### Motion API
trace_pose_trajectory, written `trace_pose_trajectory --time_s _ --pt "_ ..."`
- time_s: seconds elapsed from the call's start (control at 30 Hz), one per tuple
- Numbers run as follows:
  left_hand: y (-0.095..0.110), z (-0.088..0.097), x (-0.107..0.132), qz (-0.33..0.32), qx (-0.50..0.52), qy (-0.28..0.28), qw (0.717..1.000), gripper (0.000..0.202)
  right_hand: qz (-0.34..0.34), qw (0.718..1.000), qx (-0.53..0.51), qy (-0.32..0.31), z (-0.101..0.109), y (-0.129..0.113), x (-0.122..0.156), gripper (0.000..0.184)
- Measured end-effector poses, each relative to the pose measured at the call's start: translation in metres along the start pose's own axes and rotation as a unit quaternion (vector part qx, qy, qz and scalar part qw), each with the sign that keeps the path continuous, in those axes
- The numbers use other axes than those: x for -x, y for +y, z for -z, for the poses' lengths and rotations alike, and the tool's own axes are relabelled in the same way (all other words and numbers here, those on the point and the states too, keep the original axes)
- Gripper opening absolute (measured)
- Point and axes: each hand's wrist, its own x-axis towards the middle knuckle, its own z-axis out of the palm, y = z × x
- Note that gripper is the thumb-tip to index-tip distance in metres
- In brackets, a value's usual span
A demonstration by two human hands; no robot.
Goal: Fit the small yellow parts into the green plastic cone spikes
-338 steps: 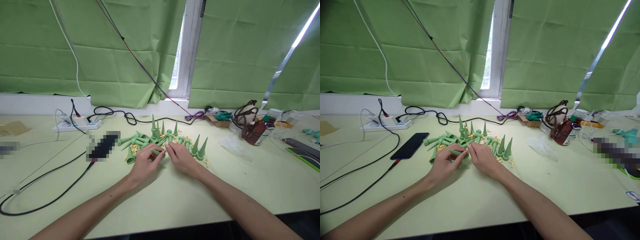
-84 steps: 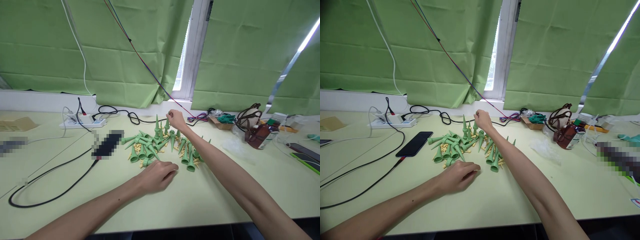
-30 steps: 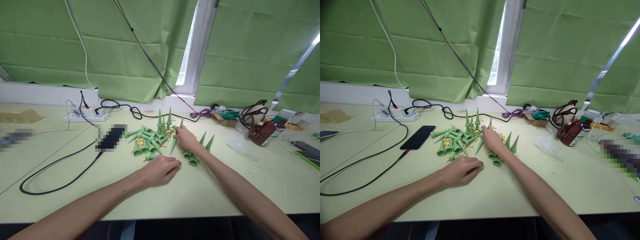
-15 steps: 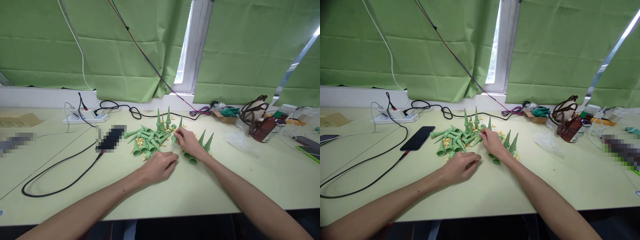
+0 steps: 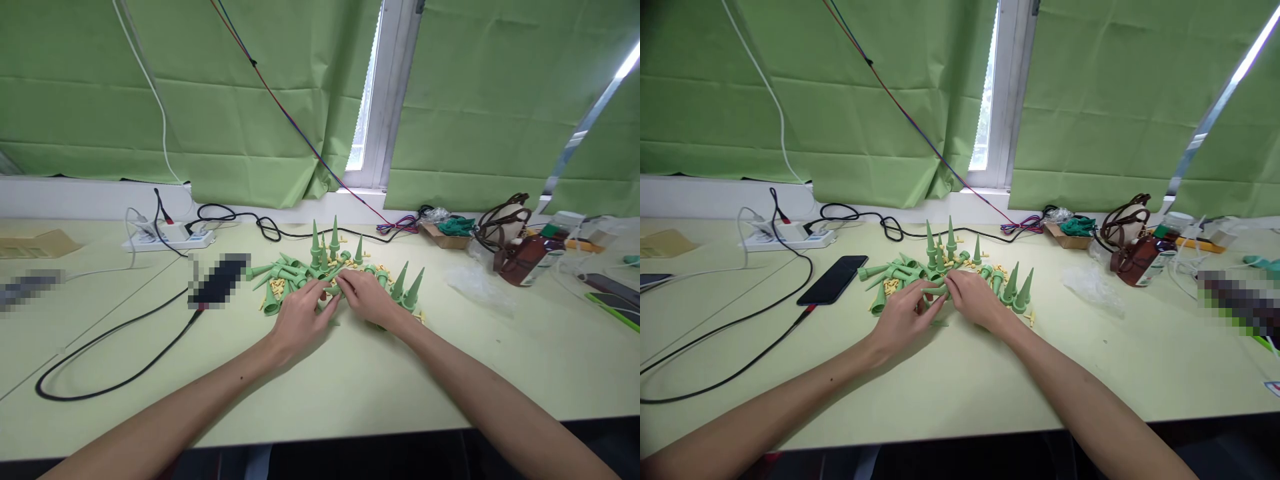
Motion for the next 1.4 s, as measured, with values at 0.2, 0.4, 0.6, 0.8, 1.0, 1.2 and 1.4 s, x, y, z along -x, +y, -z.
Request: trace_pose_trajectory --time_s 0.2,0.4,0.6,0.8,1.0,1.2,1.4 --pt "0.003 0.000 0.000 0.019 0.024 -0.017 0.999 0.016 0.014 0.999 0.022 -0.024 0.002 -0.004 0.003 0.025" --pt "0.004 0.001 -0.001 0.023 0.038 -0.015 0.999 0.013 0.003 0.999 0.044 -0.029 0.003 -0.002 0.002 0.021" --pt "0.001 -0.002 -0.001 0.052 0.047 -0.035 0.997 0.019 -0.106 0.986 0.131 0.011 0.008 0.014 -0.002 0.018" --pt "0.002 -0.001 -0.002 0.062 0.035 -0.046 0.996 0.016 -0.142 0.971 0.185 -0.050 0.012 0.021 -0.005 0.017" --pt "0.004 0.000 -0.003 0.047 0.026 -0.052 0.997 0.014 -0.127 0.966 0.201 -0.101 0.011 0.019 -0.006 0.012" --pt "0.007 0.002 -0.004 0.046 0.031 -0.077 0.995 0.021 -0.130 0.969 0.184 -0.096 0.006 0.023 -0.005 0.013" --pt "0.006 0.001 -0.005 0.044 0.036 -0.083 0.995 0.030 -0.141 0.972 0.160 -0.094 0.005 0.025 -0.005 0.011"
